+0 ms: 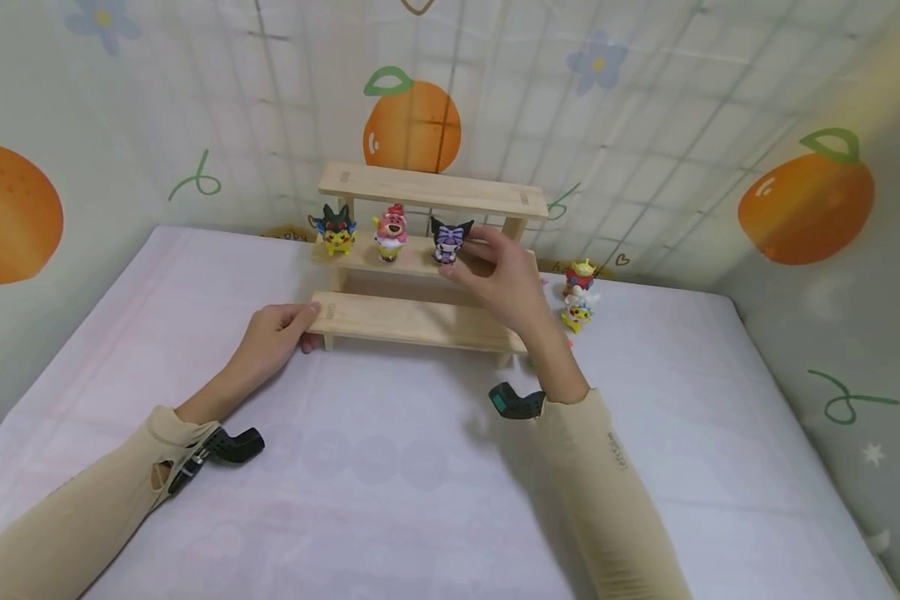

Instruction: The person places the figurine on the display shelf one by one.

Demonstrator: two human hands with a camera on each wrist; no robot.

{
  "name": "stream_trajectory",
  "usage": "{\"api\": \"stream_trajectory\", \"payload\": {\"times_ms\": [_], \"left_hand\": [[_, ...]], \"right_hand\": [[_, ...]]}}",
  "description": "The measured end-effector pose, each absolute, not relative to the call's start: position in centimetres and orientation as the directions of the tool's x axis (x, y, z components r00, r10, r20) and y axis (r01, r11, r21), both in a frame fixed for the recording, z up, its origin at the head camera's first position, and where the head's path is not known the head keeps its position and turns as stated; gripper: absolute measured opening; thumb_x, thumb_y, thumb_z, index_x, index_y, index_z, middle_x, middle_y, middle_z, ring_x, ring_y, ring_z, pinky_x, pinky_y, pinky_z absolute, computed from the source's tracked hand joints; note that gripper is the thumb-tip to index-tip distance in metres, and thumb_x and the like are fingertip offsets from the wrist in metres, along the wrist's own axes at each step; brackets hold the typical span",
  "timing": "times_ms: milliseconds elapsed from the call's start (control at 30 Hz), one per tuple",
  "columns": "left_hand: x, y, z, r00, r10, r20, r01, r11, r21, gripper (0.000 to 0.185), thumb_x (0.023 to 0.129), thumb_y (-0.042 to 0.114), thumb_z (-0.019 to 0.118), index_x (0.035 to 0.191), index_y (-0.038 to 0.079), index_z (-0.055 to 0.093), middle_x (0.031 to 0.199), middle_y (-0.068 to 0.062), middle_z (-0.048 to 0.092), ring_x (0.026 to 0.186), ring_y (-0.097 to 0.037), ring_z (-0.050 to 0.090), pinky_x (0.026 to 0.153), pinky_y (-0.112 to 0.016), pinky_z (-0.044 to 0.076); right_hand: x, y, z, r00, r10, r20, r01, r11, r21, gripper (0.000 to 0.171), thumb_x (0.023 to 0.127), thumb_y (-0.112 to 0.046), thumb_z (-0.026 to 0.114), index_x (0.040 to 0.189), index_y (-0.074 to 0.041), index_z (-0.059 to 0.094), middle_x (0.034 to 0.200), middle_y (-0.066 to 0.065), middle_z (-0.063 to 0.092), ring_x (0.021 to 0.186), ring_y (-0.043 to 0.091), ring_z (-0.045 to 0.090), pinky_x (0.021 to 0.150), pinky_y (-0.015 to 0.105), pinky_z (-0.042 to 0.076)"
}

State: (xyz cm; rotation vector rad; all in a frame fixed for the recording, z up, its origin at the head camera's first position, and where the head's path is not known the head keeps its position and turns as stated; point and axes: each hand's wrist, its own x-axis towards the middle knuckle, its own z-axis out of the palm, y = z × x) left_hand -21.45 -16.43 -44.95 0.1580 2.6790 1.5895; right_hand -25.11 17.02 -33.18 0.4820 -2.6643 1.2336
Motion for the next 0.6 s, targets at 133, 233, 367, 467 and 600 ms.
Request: {"api": "stream_trajectory", "payload": {"times_ms": [133,233,367,467,600], "left_hand": [[-21.4,-16.5,-44.8,-0.995,0.096,0.028,0.071,0.473,0.878,0.053,0.111,0.046,0.048,0.104,0.001,0.075,0.077,-0.008,0.069,0.078,-0.024,0.059,0.077,-0.032,0.043],[-21.3,-16.6,-44.7,-0.995,0.095,0.026,0.068,0.472,0.879,0.053,0.111,0.045,0.048,0.105,0.001,0.075,0.077,-0.008,0.069,0.078,-0.024,0.059,0.077,-0.032,0.043],[-21.3,-16.6,-44.7,-0.995,0.099,0.029,0.073,0.476,0.877,0.053,0.111,0.046,0.048,0.105,0.001,0.075,0.076,-0.007,0.069,0.078,-0.023,0.059,0.076,-0.031,0.043],[-21.3,-16.6,-44.7,-0.994,0.102,0.034,0.078,0.476,0.876,0.053,0.111,0.046,0.048,0.103,0.002,0.075,0.075,-0.007,0.069,0.077,-0.023,0.059,0.075,-0.031,0.043],[-21.3,-16.6,-44.6,-0.994,0.105,0.039,0.084,0.474,0.876,0.053,0.112,0.046,0.047,0.101,0.002,0.075,0.075,-0.008,0.069,0.076,-0.023,0.058,0.074,-0.031,0.042]], "right_hand": [[-24.8,18.4,-33.2,-0.925,-0.224,0.308,-0.379,0.611,-0.695,0.053,0.093,-0.038,0.083,0.137,-0.015,0.065,0.130,0.002,0.075,0.140,0.016,0.058,0.122,0.043,0.034],[-24.6,19.5,-33.1,-0.932,-0.213,0.295,-0.363,0.571,-0.736,0.049,0.095,-0.039,0.080,0.135,-0.015,0.066,0.128,0.001,0.076,0.132,0.015,0.064,0.117,0.039,0.042],[-24.3,21.2,-32.7,-0.947,-0.186,0.261,-0.321,0.532,-0.784,0.047,0.097,-0.040,0.078,0.135,-0.013,0.066,0.127,0.003,0.076,0.121,0.016,0.071,0.107,0.035,0.053],[-24.1,22.7,-32.4,-0.953,-0.149,0.265,-0.302,0.554,-0.776,0.044,0.098,-0.039,0.076,0.133,-0.014,0.068,0.126,0.003,0.076,0.119,0.016,0.071,0.104,0.030,0.054],[-24.0,25.3,-32.3,-0.951,-0.059,0.302,-0.278,0.584,-0.763,0.040,0.099,-0.039,0.075,0.130,-0.012,0.071,0.123,0.007,0.077,0.111,0.012,0.072,0.094,0.020,0.054]]}}
